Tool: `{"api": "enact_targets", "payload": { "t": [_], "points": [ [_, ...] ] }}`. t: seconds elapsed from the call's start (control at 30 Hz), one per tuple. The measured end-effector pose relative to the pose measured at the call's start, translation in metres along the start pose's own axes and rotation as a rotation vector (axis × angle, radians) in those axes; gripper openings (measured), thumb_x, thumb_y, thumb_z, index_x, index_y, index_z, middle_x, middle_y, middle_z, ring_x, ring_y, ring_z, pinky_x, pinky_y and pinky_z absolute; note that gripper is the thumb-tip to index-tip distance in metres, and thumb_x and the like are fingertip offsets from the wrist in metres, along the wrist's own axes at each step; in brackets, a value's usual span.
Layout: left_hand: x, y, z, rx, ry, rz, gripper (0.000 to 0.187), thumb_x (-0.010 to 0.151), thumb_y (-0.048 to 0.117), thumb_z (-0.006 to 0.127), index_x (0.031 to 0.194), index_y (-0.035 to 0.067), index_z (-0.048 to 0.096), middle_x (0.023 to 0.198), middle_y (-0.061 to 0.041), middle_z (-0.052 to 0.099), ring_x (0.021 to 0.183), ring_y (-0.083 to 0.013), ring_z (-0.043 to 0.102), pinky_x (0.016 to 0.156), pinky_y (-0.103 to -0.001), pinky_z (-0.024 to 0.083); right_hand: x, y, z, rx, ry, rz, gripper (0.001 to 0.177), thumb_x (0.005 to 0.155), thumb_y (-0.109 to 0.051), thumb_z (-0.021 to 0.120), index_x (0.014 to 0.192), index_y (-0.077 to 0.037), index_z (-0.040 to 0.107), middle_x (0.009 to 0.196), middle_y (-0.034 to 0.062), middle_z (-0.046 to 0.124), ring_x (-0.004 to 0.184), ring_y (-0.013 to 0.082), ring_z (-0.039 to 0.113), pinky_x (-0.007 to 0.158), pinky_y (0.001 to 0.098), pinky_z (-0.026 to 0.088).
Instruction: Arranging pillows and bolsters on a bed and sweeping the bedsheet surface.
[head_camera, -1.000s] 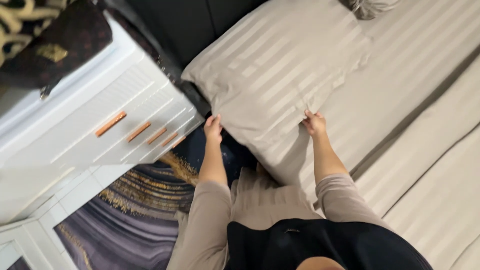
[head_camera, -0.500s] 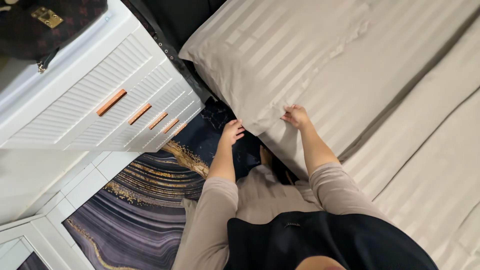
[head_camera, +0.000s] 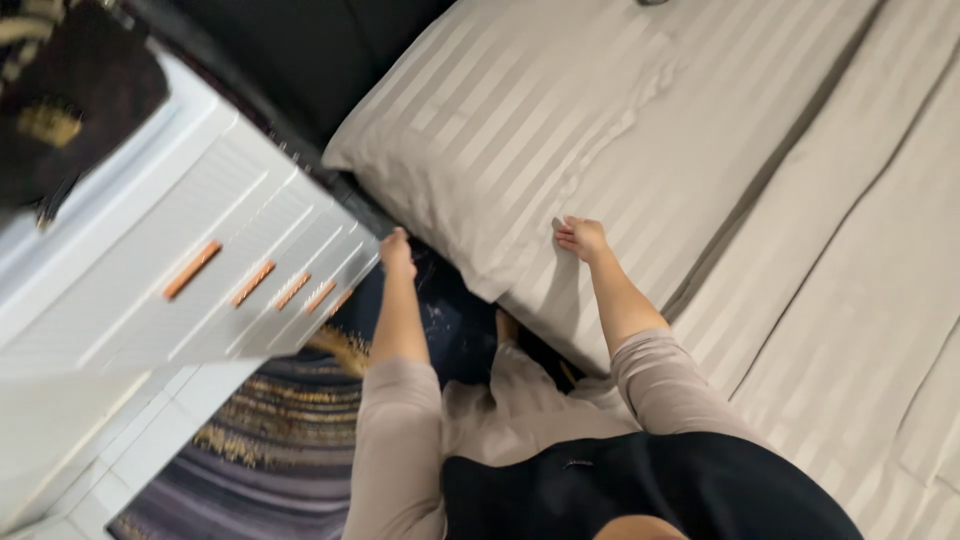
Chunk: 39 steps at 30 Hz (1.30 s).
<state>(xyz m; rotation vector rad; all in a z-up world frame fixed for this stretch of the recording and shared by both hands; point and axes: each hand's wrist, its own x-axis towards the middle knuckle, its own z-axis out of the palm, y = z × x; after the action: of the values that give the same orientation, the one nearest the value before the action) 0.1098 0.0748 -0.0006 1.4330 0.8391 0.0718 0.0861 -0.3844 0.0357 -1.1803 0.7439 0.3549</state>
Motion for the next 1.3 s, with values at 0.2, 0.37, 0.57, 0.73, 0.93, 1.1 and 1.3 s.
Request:
{"api": "enact_targets", "payload": {
  "t": [0.2, 0.37, 0.57, 0.73, 0.93, 1.1, 1.3],
  "points": [
    [0.008, 0.12, 0.089, 0.615, 0.308, 0.694, 0.06, 0.102, 0.043, 0.063, 0.141, 0.0, 0.051, 0.146, -0.021, 0.053, 0.136, -0.039, 0.047, 0.115, -0.054, 0.04, 0.097, -0.033, -0.041, 0.383, 0.151, -0.159, 0.034, 0.099, -0.027, 0.069, 0.115, 0.001, 0.055, 0.092, 0.0105, 0.064, 0.088, 0.0283, 0.066, 0.086, 0.045, 0.057],
    [-0.03, 0.234, 0.162, 1.038, -0.135, 0.627, 0.073, 0.099, 0.058, 0.051, 0.161, 0.029, 0.026, 0.171, -0.008, 0.011, 0.155, -0.0427, 0.005, 0.114, -0.077, 0.019, 0.162, -0.084, -0.054, 0.607, 0.129, -0.215, 0.035, 0.104, -0.029, 0.067, 0.119, -0.001, 0.052, 0.096, 0.0085, 0.06, 0.091, 0.026, 0.058, 0.099, 0.0497, 0.053],
    [-0.012, 0.287, 0.175, 1.069, -0.074, -0.02, 0.079, 0.094, 0.073, 0.032, 0.163, 0.043, 0.007, 0.173, -0.002, -0.011, 0.156, -0.0475, -0.006, 0.114, -0.081, 0.012, 0.195, -0.133, -0.076, 0.632, 0.258, -0.156, 0.052, 0.101, -0.03, 0.063, 0.138, 0.001, 0.045, 0.118, 0.0137, 0.06, 0.116, 0.0331, 0.059, 0.109, 0.0539, 0.046],
    [0.079, 0.248, 0.247, 1.071, 0.173, 0.151, 0.091, 0.101, 0.072, 0.041, 0.167, 0.018, 0.011, 0.173, -0.014, 0.002, 0.156, -0.0468, 0.002, 0.116, -0.077, 0.005, 0.242, -0.16, -0.104, 0.725, 0.243, -0.199, 0.053, 0.102, -0.035, 0.059, 0.139, 0.0, 0.043, 0.126, 0.0164, 0.059, 0.126, 0.0354, 0.055, 0.114, 0.056, 0.038],
    [0.005, 0.337, 0.389, 1.428, -0.612, 0.715, 0.077, 0.097, 0.066, 0.042, 0.164, 0.035, 0.017, 0.174, 0.0, -0.001, 0.157, -0.0417, -0.01, 0.113, -0.08, -0.001, 0.276, -0.178, -0.117, 0.836, 0.224, -0.271, 0.034, 0.105, -0.038, 0.054, 0.113, -0.005, 0.051, 0.125, 0.0181, 0.064, 0.127, 0.0362, 0.056, 0.119, 0.0526, 0.033],
    [0.029, 0.357, 0.467, 1.59, -0.746, 0.625, 0.078, 0.097, 0.07, 0.04, 0.164, 0.043, 0.01, 0.173, 0.004, -0.008, 0.157, -0.0384, -0.014, 0.115, -0.079, -0.005, 0.293, -0.205, -0.127, 0.794, 0.301, -0.24, 0.033, 0.105, -0.043, 0.056, 0.097, -0.011, 0.052, 0.111, 0.0153, 0.064, 0.109, 0.0335, 0.061, 0.103, 0.0519, 0.048],
    [0.081, 0.366, 0.547, 1.603, -0.774, 0.603, 0.082, 0.094, 0.072, 0.043, 0.163, 0.041, 0.011, 0.173, 0.004, -0.009, 0.157, -0.0386, -0.014, 0.117, -0.075, 0.001, 0.304, -0.264, -0.124, 0.68, 0.53, -0.212, 0.04, 0.102, -0.039, 0.063, 0.117, -0.002, 0.062, 0.113, 0.0119, 0.065, 0.108, 0.0313, 0.064, 0.094, 0.0494, 0.053]
  ]
}}
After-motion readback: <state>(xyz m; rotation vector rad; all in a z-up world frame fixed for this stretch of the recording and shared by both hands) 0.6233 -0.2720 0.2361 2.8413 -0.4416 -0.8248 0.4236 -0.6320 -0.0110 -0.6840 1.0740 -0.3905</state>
